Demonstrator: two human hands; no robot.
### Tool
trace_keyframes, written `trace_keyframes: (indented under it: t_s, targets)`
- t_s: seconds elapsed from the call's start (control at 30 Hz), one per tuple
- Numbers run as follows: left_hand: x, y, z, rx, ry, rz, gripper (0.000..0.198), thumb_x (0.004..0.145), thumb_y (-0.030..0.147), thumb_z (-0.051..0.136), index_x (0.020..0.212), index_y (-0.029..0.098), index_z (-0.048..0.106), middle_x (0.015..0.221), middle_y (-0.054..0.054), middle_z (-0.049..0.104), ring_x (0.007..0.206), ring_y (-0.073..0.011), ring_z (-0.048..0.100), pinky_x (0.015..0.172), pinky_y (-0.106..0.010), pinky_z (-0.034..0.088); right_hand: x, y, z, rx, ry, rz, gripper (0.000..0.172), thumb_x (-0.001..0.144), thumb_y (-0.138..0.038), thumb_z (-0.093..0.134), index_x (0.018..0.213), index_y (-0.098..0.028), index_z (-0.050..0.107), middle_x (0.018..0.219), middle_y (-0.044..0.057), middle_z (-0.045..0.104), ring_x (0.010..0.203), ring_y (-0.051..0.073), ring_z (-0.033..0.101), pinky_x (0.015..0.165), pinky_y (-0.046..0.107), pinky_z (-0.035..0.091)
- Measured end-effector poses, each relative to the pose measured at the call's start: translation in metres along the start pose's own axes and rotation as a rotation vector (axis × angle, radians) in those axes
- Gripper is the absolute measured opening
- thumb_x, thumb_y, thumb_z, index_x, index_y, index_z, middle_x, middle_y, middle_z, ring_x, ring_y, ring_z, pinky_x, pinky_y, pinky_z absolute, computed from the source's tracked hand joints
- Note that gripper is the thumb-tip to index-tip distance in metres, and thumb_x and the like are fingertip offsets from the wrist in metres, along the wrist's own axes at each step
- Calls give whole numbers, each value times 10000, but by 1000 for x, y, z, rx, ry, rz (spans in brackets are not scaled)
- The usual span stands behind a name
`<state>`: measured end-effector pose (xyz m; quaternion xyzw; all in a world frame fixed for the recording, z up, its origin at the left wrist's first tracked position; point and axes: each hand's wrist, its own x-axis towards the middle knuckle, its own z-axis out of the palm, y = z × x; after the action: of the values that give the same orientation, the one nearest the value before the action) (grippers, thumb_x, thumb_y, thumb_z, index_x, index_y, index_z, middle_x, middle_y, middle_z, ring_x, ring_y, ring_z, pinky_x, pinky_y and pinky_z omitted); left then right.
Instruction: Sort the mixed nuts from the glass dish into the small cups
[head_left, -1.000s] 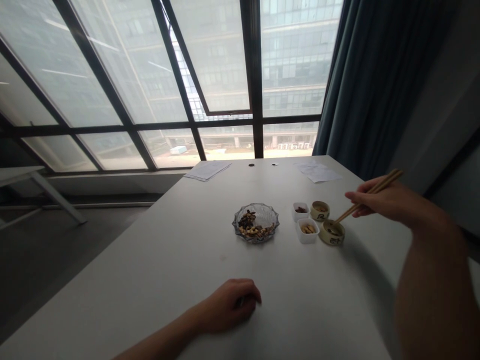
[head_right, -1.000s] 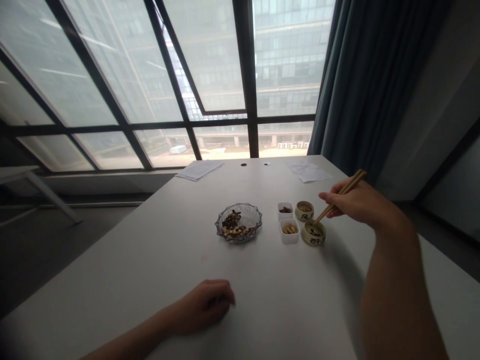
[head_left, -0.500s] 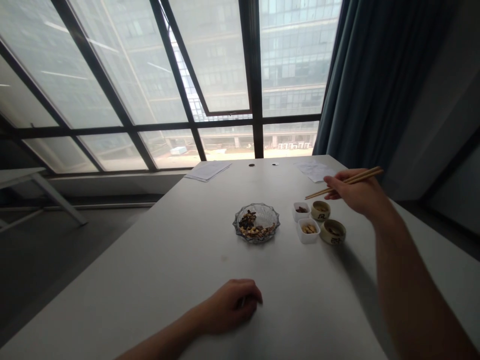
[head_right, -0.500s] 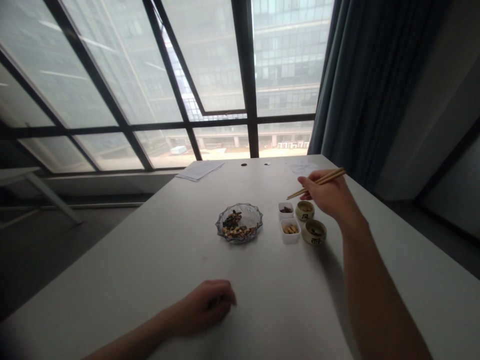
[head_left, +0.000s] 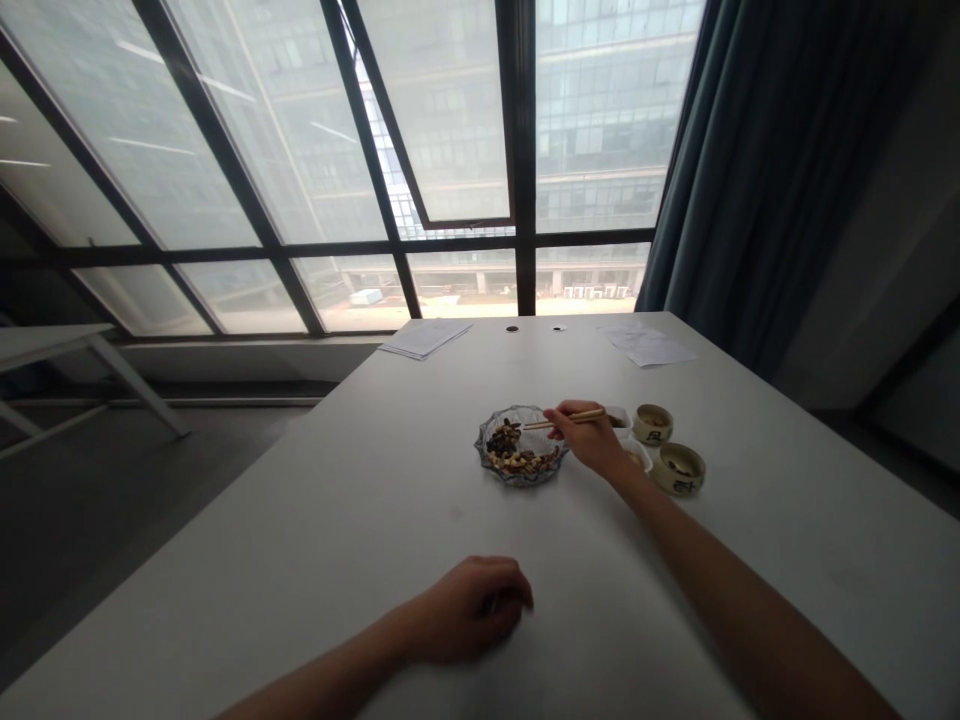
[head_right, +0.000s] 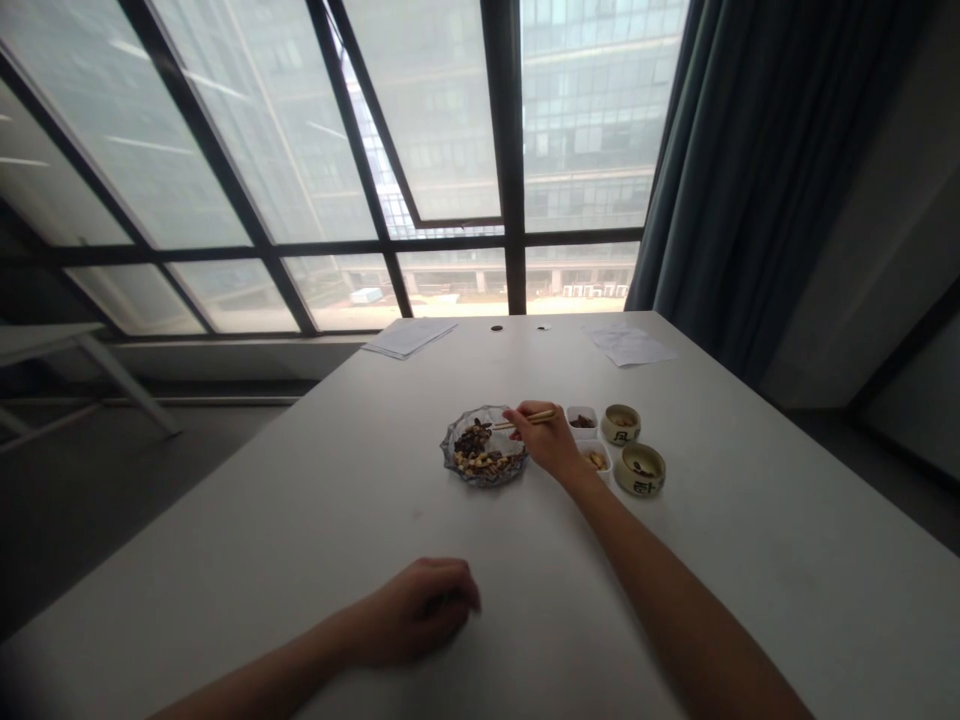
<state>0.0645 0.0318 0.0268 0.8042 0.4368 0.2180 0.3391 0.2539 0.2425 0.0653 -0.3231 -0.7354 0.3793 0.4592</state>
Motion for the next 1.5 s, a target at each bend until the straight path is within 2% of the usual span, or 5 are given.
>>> trace_keyframes:
  t_s: [0.37, 1.13, 1.33, 1.5]
  targets:
    - [0, -4, 1, -3, -5, 30, 244, 839, 74, 554, 1002, 188, 696, 902, -20, 680, 768, -135, 612, 740, -218, 471, -6, 21, 19, 52, 44, 63, 343, 892, -475, 662, 690, -198, 681, 586, 29, 712, 575, 208, 724, 506, 250, 510]
    - [-1, -2, 0, 8, -8, 17, 225, 861, 102, 554, 1008, 197, 696, 911, -22, 684, 789, -140, 621, 758, -225, 482, -8, 24, 30, 192, 130, 141, 463, 800, -653, 708, 724, -198, 663, 620, 55, 729, 633, 260, 763, 538, 296, 592]
    - [0, -1, 0, 4, -13, 12, 222, 859, 105, 558, 1008, 194, 697, 912, -25, 684, 777, -141, 617, 739, -227, 483, -8, 25, 30, 162, 111, 137, 474, 776, -672, 723, 711, -206, 666, 621, 55, 727, 628, 270, 762, 520, 301, 584]
    - [0, -1, 0, 1, -10, 22, 223, 859, 105, 555, 1001, 194, 703, 906, -27, 685, 779, -143, 619, 744, -227, 482, -9, 22, 30, 118, 102, 124, 442, 813, -633, 705, 710, -205, 668, 615, 51, 724, 623, 262, 757, 520, 295, 571]
